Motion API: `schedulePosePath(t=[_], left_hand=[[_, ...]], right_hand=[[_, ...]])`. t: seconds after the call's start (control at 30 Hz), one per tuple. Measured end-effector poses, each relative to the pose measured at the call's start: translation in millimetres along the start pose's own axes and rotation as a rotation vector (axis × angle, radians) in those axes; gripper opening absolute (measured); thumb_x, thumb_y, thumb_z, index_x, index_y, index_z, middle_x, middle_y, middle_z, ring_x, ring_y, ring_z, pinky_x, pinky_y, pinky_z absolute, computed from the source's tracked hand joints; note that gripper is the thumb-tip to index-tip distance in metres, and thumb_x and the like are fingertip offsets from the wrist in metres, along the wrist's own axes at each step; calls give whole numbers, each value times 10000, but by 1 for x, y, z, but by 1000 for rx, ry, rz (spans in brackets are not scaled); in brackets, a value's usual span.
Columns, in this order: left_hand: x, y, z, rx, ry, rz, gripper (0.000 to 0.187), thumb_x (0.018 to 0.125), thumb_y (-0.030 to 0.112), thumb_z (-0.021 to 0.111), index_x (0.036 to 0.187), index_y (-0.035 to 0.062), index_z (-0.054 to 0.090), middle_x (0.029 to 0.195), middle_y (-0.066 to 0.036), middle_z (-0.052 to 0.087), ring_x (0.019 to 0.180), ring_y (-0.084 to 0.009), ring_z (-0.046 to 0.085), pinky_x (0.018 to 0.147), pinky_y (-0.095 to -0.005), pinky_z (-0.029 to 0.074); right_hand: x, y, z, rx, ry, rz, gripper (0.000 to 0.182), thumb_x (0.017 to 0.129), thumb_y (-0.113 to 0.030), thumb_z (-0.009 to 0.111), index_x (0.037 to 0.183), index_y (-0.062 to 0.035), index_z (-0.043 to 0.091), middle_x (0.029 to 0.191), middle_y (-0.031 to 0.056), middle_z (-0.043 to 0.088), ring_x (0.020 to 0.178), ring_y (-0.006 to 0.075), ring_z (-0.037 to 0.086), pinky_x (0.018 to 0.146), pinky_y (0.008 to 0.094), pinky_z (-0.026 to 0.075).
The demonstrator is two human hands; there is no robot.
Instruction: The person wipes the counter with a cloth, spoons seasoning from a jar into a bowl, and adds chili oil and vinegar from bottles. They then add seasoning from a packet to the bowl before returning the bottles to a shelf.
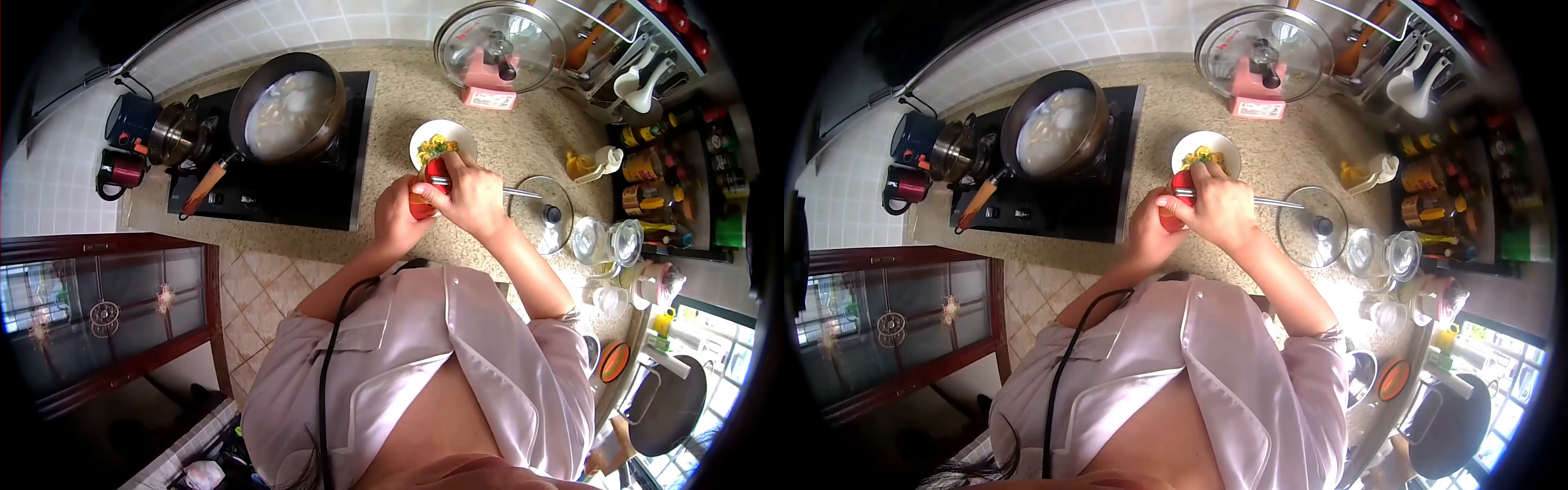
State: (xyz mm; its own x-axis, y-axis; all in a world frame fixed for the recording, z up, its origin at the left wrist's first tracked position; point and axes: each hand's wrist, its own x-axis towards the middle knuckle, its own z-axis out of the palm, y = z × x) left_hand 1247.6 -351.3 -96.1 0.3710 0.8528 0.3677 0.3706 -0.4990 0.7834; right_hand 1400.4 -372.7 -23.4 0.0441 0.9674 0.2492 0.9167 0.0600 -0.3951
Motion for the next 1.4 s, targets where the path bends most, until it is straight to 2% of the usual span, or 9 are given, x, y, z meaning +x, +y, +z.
schedulePosePath(t=[0.3, 0.5, 0.57, 0.67, 0.77, 0.87, 1.1, 1.27, 1.4], left_hand=[[-12, -15, 7, -252, -218, -22, 567, 650, 193, 803, 1105, 37, 503, 911, -174, 635, 829, -333, 661, 710, -372, 527], [5, -16, -14, -718, -550, -158, 745, 682, 110, 798, 1306, 9, 405, 1208, -80, 553, 1102, -166, 540, 940, -323, 444], [5, -16, -23, -664, -571, -216, 779, 677, 94, 800, 1333, 12, 389, 1225, -83, 544, 1132, -167, 531, 984, -326, 418], [3, -19, -31, -624, -562, -206, 761, 665, 84, 811, 1309, 14, 412, 1225, -91, 548, 1143, -175, 531, 977, -335, 430], [4, -17, -33, -561, -517, -80, 761, 647, 96, 837, 1287, 23, 432, 1220, -100, 553, 1145, -197, 538, 961, -348, 446], [9, -17, -33, -487, -411, 82, 758, 628, 112, 863, 1263, 49, 454, 1193, -108, 560, 1122, -233, 553, 936, -356, 463], [32, 3, -46, -411, -226, 357, 638, 631, 24, 834, 1171, 52, 496, 1121, -127, 585, 1063, -250, 580, 916, -348, 473], [39, 6, -55, -342, -225, 362, 606, 641, 32, 831, 1156, 45, 512, 1119, -125, 592, 1059, -253, 583, 912, -347, 475], [37, 6, -60, -290, -267, 243, 595, 636, 42, 838, 1145, 40, 529, 1122, -117, 597, 1042, -251, 596, 896, -336, 482]], right_hand=[[-12, 12, -6, 179, -30, -113, 645, 746, -642, 633, 989, -46, 601, 853, 146, 625, 706, 350, 650, 625, 417, 527], [-8, 17, -34, 225, -80, -116, 635, 787, -616, 619, 1040, -34, 607, 864, 142, 650, 760, 328, 666, 673, 409, 522], [-8, 40, -32, 453, -114, 80, 658, 835, -631, 565, 1041, -8, 627, 862, 131, 677, 795, 261, 670, 708, 376, 515], [-10, 92, -11, 703, -579, 446, 778, 871, -719, 432, 1017, 12, 657, 798, 104, 693, 796, 160, 617, 715, 303, 486], [-30, 123, 22, 787, -743, 727, 771, 861, -774, 336, 872, -72, 655, 658, 43, 679, 488, 74, 413, 444, 244, 333], [-49, 153, 66, 798, -876, 870, 742, 874, -740, 377, 724, -66, 649, 604, 46, 651, 406, 71, 301, 373, 265, 219], [-51, 152, 96, 500, -858, 925, 780, 829, -776, 413, 601, -55, 606, 561, 78, 621, 389, 114, 376, 370, 284, 286], [-56, 166, 118, 313, -706, 911, 890, 755, -830, 456, 633, 35, 624, 554, 141, 605, 501, 229, 592, 479, 351, 465], [-54, 165, 113, 240, -729, 798, 898, 755, -828, 456, 633, 43, 635, 598, 168, 626, 578, 268, 654, 558, 357, 516]])
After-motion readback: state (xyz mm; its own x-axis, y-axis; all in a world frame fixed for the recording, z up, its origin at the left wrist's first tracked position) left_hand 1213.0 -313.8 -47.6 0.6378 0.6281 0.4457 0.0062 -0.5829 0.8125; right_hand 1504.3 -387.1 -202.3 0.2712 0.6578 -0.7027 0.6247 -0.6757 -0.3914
